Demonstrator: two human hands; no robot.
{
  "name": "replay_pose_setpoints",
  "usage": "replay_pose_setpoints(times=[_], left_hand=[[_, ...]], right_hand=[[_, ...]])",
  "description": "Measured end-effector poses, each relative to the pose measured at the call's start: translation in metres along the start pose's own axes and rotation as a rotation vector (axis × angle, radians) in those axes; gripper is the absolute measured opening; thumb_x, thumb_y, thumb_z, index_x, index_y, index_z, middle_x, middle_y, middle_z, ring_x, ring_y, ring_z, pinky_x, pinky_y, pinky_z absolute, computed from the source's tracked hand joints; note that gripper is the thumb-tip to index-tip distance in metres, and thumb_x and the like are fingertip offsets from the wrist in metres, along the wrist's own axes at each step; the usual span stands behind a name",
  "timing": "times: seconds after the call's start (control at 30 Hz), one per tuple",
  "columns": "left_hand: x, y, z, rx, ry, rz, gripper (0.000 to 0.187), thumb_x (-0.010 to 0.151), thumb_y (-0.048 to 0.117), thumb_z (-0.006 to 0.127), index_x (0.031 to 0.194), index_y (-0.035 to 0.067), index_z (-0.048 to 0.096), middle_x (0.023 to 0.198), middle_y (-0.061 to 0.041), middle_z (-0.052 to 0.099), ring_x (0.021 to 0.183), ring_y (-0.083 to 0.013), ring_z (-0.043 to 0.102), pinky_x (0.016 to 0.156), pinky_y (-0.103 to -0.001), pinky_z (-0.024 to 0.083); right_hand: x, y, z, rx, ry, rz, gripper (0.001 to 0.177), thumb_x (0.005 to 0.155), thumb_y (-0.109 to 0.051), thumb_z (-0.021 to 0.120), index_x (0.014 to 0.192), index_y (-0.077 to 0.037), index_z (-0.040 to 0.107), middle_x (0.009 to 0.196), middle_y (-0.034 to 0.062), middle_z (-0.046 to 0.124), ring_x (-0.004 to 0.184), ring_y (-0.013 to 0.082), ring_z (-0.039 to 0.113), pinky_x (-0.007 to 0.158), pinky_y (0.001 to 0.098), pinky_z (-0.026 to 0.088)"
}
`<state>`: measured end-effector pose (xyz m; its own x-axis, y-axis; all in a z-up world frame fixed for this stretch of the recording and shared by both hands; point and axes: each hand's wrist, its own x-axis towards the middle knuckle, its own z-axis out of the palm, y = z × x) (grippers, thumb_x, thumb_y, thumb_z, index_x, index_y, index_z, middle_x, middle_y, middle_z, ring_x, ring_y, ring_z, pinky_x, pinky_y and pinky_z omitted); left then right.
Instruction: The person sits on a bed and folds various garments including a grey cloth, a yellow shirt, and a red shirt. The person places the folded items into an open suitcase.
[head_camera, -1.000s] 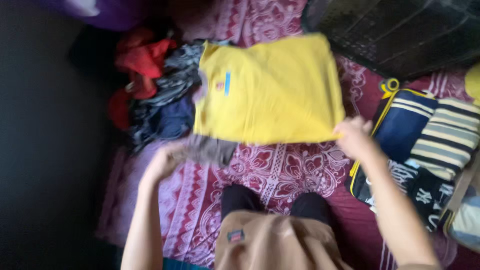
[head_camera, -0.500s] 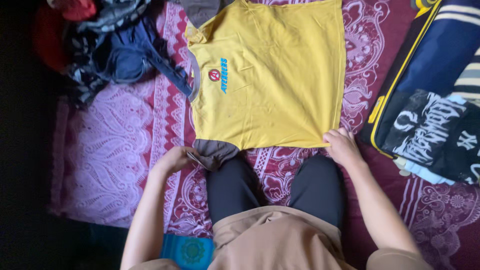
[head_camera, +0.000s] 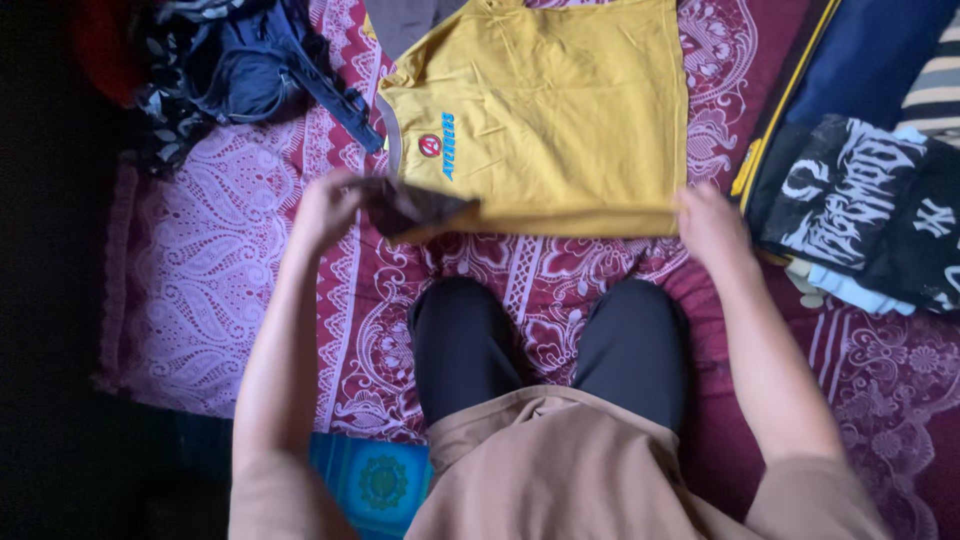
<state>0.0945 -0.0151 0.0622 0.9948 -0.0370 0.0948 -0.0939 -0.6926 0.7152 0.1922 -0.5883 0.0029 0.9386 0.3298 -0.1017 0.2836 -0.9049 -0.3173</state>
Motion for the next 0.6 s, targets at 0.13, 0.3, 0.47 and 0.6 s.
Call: replay_pose_setpoints(times=[0.13,0.3,0.47,0.6], left_hand=[[0.057,-0.012,0.013,-0.296,0.129,-0.369,0.019,0.104,0.011,0.063,0.116,0.002,0.075,0.094,-0.013,0.073,0.086,-0.0148,0.065,0.078,-0.03,0.053],[0.072,-0.049,0.044,-0.055,0.461,-0.057,0.05,0.099,0.016,0.074,0.141,-0.003,0.053,0.131,-0.022,0.065,0.121,-0.0288,0.063,0.103,-0.039,0.05],[0.019,-0.069,0.112,0.109,0.394,-0.399,0.071,0.095,0.036,0.076,0.144,-0.007,0.047,0.126,-0.026,0.062,0.12,-0.0393,0.058,0.104,-0.049,0.043],[-0.013,-0.066,0.139,0.155,0.402,-0.402,0.036,0.092,0.029,0.076,0.113,0.001,0.067,0.106,-0.02,0.065,0.101,-0.0343,0.06,0.091,-0.047,0.048]], right_hand=[[0.048,-0.003,-0.005,0.063,0.229,-0.067,0.021,0.099,-0.009,0.066,0.119,-0.008,0.065,0.118,0.0159,0.065,0.109,0.041,0.063,0.089,0.05,0.053],[0.066,0.012,0.034,0.548,0.505,-0.021,0.039,0.097,-0.009,0.064,0.133,0.0,0.054,0.13,0.022,0.055,0.106,0.0354,0.063,0.085,0.042,0.057],[0.046,0.049,0.109,0.307,0.485,0.147,0.036,0.094,-0.013,0.076,0.122,0.004,0.06,0.11,0.0191,0.062,0.104,0.0368,0.062,0.093,0.0465,0.049],[0.043,0.073,0.139,0.468,0.381,0.319,0.024,0.095,-0.018,0.072,0.107,-0.001,0.059,0.108,0.0164,0.061,0.098,0.0323,0.063,0.094,0.0432,0.05]])
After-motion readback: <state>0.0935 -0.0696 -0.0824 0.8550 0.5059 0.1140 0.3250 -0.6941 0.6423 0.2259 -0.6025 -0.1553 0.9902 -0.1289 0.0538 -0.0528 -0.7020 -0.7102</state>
